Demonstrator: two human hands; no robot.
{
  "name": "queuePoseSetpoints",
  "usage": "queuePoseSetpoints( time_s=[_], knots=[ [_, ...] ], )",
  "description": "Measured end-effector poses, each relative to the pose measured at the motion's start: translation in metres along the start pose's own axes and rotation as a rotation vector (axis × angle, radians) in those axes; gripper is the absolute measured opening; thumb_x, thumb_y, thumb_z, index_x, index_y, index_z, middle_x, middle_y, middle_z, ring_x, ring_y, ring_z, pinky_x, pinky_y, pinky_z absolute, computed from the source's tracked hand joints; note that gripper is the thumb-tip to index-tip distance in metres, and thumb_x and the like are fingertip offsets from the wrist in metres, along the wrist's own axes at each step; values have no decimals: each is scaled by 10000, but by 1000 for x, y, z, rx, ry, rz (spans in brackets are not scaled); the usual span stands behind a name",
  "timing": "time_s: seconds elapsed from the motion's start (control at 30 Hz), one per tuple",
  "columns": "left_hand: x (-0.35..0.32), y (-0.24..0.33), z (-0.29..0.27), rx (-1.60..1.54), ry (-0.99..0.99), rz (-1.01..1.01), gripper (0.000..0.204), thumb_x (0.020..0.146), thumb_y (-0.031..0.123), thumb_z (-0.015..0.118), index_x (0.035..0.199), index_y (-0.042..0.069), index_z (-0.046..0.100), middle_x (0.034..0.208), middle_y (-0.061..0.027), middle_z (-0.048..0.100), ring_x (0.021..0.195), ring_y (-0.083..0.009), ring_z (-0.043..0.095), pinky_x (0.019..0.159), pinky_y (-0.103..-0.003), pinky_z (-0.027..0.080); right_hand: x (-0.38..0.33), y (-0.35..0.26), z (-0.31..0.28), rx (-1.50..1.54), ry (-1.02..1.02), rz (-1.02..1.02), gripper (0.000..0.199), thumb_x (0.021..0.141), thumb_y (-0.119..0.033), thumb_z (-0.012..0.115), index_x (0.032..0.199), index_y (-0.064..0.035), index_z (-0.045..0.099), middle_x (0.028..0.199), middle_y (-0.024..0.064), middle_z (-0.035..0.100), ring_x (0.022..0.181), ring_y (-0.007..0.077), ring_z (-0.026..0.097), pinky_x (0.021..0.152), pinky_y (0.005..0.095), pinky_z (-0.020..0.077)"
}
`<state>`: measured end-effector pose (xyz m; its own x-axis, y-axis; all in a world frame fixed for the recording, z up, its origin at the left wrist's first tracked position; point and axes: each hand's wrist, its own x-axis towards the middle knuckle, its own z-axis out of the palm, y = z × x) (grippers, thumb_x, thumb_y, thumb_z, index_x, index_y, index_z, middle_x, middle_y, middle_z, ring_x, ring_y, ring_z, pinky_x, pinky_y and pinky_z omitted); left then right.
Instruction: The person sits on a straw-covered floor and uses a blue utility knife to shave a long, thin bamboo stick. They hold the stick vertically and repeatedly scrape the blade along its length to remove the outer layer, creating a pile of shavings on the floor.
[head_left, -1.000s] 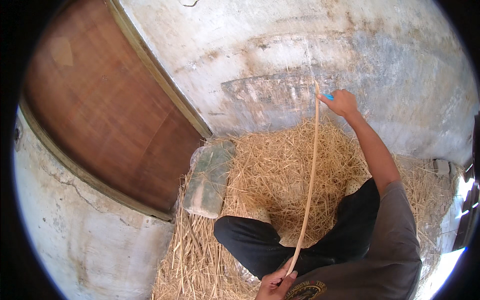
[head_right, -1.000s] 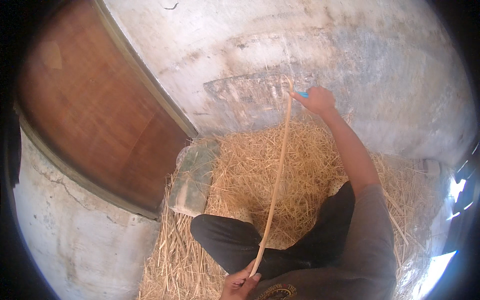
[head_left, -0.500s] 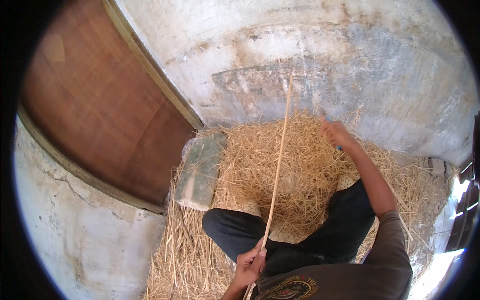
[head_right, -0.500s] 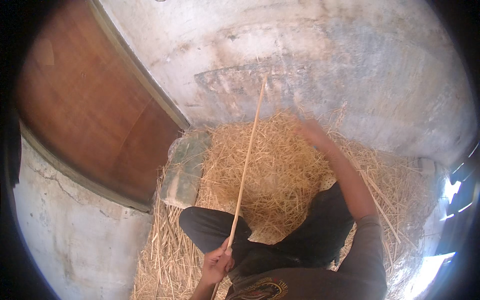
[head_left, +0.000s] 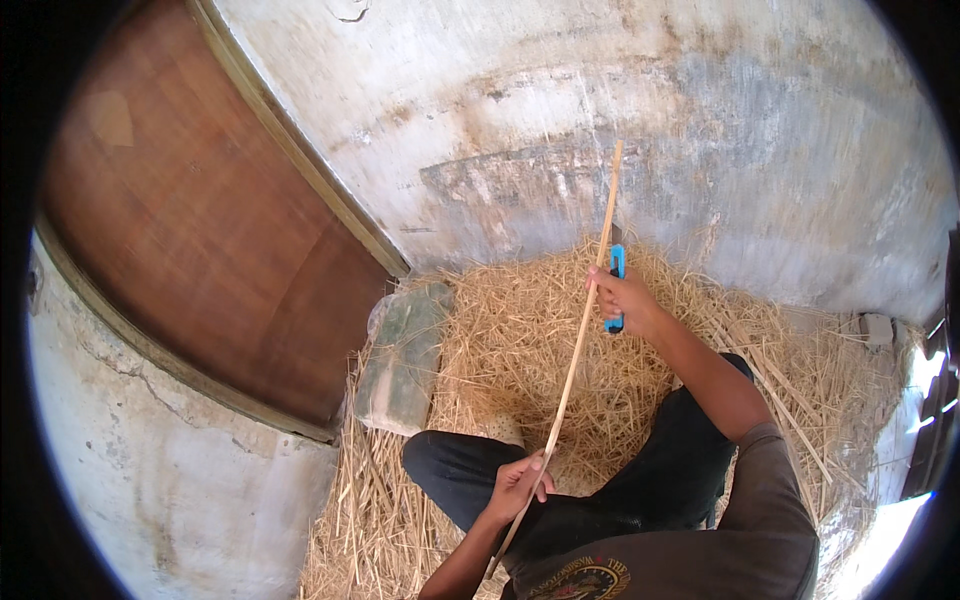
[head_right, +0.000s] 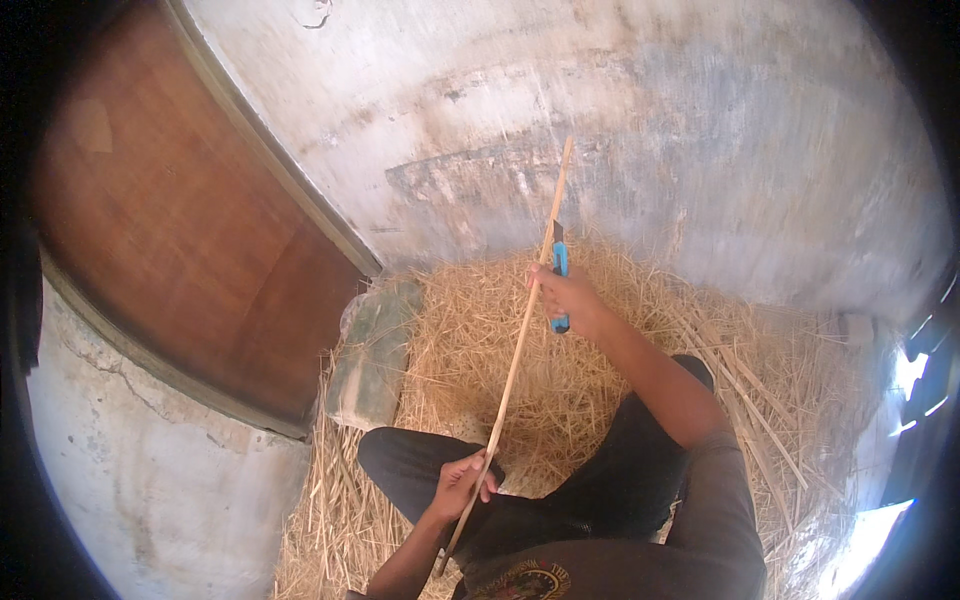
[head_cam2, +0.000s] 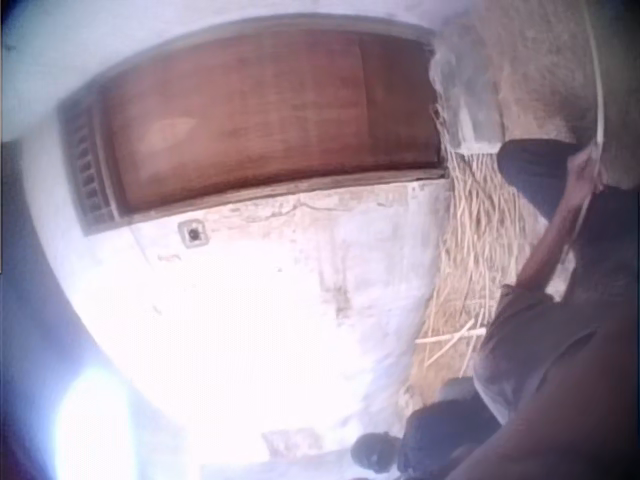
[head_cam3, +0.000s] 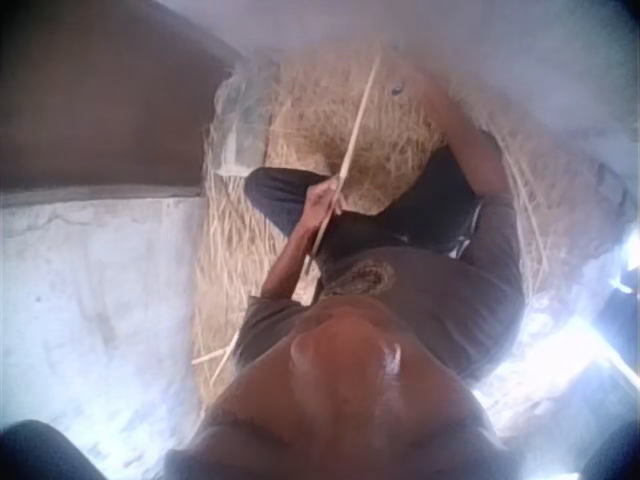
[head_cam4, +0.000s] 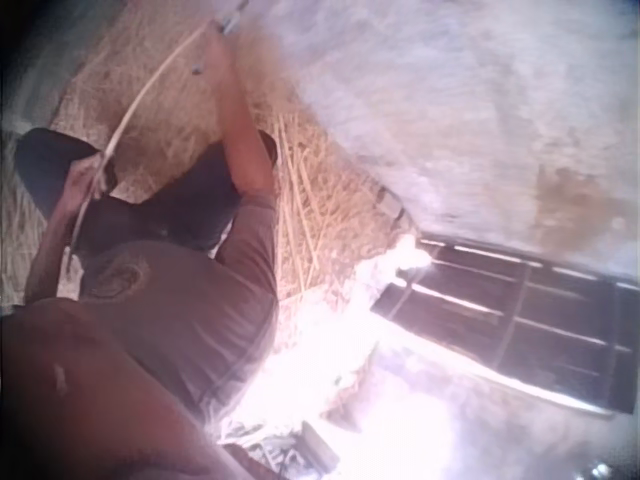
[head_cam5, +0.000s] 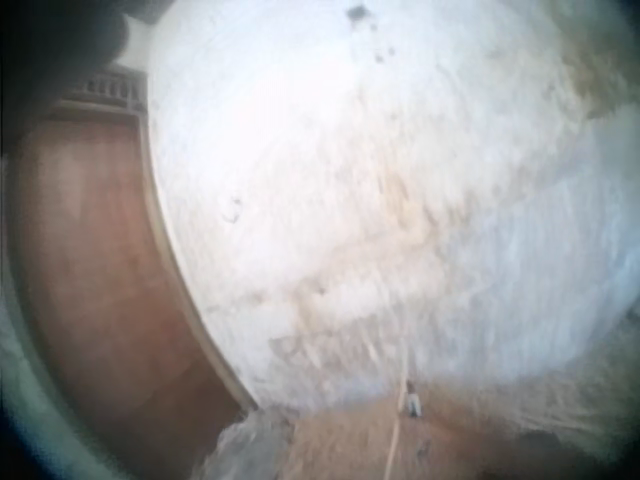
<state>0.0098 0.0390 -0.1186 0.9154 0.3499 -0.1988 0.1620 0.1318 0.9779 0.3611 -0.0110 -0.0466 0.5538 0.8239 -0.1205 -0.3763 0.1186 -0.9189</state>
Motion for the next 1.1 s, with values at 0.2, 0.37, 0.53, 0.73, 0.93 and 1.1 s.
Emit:
queuePoseSetpoints(
  time_s=[0.2, 0.37, 0.53, 0.73, 0.93, 1.1],
  knots=[
    [18, 28, 15, -155, -7, 36, 379, 1000, 195, 484, 1341, 29, 485, 711, -5, 552, 484, -49, 463, 473, -196, 398, -13, 1, 25, 179, -164, -35, 305, 943, -327, 587, 865, -33, 604, 492, -57, 330, 397, 58, 280, 397, 236, 266],
    [15, 58, 24, -99, 124, 2, 378, 993, 179, 497, 1348, 48, 483, 680, 48, 481, 488, -20, 393, 459, -191, 337, -13, 3, 26, -668, 2, -271, 554, 848, -598, 572, 800, -49, 635, 521, 1, 448, 467, 151, 463, 458, 315, 382],
    [32, 96, 26, -60, 350, 65, 299, 981, 189, 510, 1248, 67, 568, 649, 79, 453, 488, -5, 373, 429, -176, 276, -59, 17, 60, -1424, -190, -461, 757, 738, -797, 488, 656, -58, 627, 563, 117, 565, 554, 281, 597, 500, 394, 442],
    [17, 103, 31, -2, 328, 54, 264, 985, 168, 493, 1214, 54, 562, 659, 84, 446, 516, -1, 367, 458, -174, 277, -63, 14, 80, -1512, -262, -487, 801, 713, -834, 460, 564, -64, 622, 493, 135, 547, 471, 298, 587, 438, 414, 422],
    [5, 91, 31, 359, 386, 180, 322, 937, 71, 517, 1245, -22, 536, 641, -56, 527, 533, -139, 505, 499, -260, 391, -71, 22, 84, -1544, -298, -574, 795, 691, -835, 487, 510, -67, 584, 436, 111, 501, 390, 282, 535, 378, 396, 389],
    [-11, 112, 35, 735, 470, 283, 320, 865, 33, 553, 1171, -60, 559, 739, -255, 574, 668, -385, 631, 543, -385, 488, -70, 22, 84, -1574, -318, -737, 758, 671, -814, 548, 484, -79, 534, 412, 94, 467, 354, 261, 501, 356, 370, 378]
  ],
)
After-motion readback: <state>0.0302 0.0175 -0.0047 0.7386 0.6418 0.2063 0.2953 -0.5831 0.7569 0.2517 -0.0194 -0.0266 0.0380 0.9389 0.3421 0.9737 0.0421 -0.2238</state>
